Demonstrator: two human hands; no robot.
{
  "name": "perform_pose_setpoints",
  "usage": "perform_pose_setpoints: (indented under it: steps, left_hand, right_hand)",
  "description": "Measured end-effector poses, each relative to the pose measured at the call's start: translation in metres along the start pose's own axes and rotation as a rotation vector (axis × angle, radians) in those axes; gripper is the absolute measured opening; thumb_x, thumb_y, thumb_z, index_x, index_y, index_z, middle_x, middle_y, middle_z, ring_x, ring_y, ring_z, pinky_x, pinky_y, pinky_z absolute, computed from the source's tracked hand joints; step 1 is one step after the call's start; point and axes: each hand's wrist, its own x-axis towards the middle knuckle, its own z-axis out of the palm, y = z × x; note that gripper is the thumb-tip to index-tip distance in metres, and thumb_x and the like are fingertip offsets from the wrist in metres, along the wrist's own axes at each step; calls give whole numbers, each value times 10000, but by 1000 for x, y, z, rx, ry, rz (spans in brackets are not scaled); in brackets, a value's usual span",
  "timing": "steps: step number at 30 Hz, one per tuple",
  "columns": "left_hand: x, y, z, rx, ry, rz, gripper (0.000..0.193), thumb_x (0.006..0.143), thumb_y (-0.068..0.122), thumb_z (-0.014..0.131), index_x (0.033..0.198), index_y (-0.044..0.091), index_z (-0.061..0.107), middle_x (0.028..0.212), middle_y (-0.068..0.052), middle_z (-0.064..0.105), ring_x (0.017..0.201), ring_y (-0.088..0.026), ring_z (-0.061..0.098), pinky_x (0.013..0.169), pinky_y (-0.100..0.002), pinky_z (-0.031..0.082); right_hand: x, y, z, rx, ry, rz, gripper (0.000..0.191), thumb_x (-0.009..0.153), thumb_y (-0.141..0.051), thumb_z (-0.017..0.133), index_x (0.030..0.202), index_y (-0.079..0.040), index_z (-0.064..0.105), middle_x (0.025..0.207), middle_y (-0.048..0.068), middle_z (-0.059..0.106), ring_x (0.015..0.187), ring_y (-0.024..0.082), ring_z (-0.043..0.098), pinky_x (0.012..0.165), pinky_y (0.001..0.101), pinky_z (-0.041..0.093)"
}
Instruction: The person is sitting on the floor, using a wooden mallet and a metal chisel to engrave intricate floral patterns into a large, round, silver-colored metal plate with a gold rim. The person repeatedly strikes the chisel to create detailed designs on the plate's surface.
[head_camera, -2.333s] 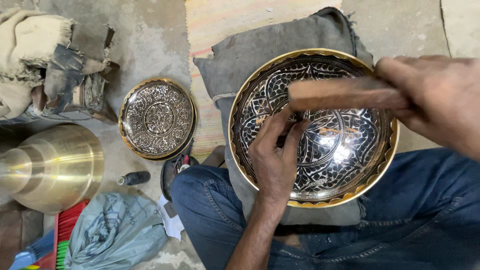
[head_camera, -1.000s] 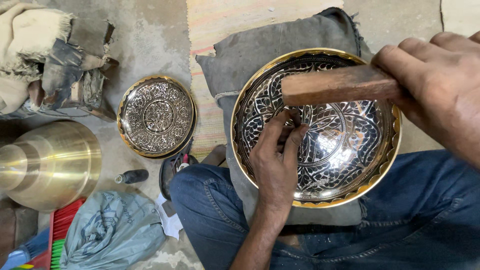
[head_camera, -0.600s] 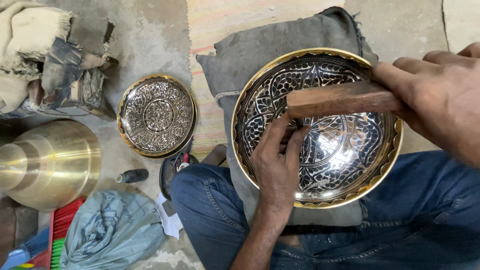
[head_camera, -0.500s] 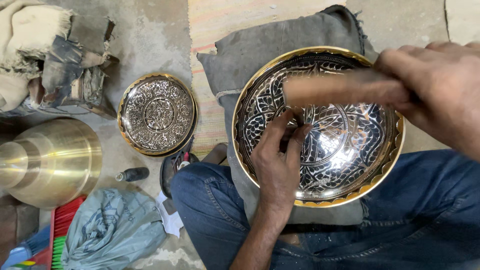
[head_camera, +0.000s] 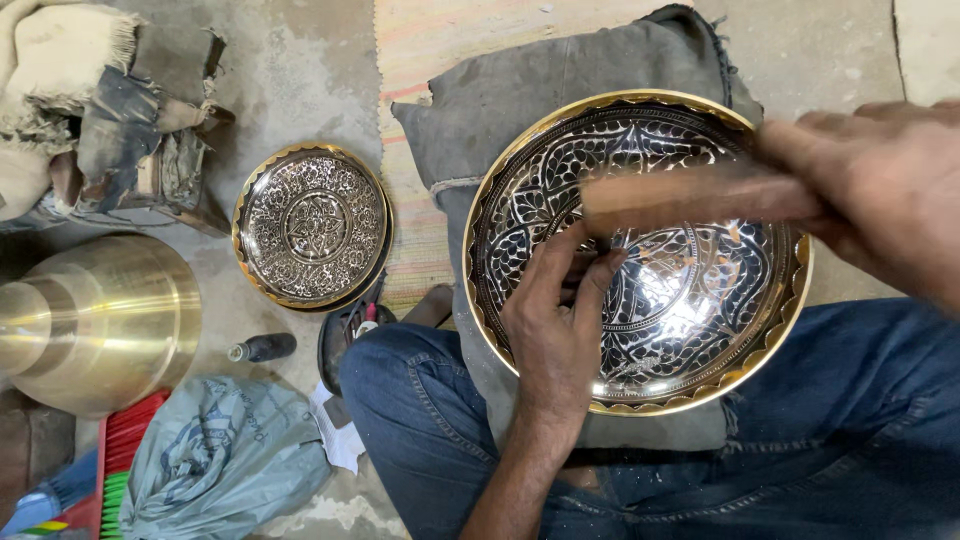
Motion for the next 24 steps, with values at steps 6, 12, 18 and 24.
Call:
perform_pose_setpoints:
  steps: [6, 12, 18, 24]
  left_hand:
    - [-1, 1, 1, -14, 0, -12, 291, 1003, 156, 679, 1261, 22, 676, 1133, -128, 746, 1023, -213, 771, 837, -338, 665]
    - [0, -2, 2, -4, 5, 24, 288, 1010, 140, 676, 1274, 26, 665, 1145, -125, 737, 1032, -212, 763, 829, -331, 660]
    - [1, -2, 3, -54, -2, -27, 271, 1000, 113, 692, 1259, 36, 672, 1129, -110, 738, 1015, -195, 767, 818, -311, 674]
    - [1, 0, 1, -9, 16, 22, 293, 982, 106, 708, 1264, 29, 680, 1115, -110, 751, 995, -198, 767, 819, -327, 644]
  right_hand:
    - [-3, 11, 14, 646, 155, 108, 399, 926, -348, 643, 1258, -149, 547, 1028, 47, 685, 953, 181, 733, 845, 372, 613]
    - [-1, -3, 12, 229, 35, 22, 557, 837, -295, 750, 1322, -139, 524, 1090, 38, 707, 1021, 200, 732, 949, 407, 576]
    - [-3, -6, -4, 729, 190, 93, 367, 960, -334, 689, 1210, -132, 512, 1024, 24, 678, 963, 153, 717, 889, 331, 577]
    - [-4, 1, 7, -59, -181, 16, 440, 846, -383, 741, 1218, -191, 603, 980, 1, 731, 907, 150, 742, 906, 330, 583]
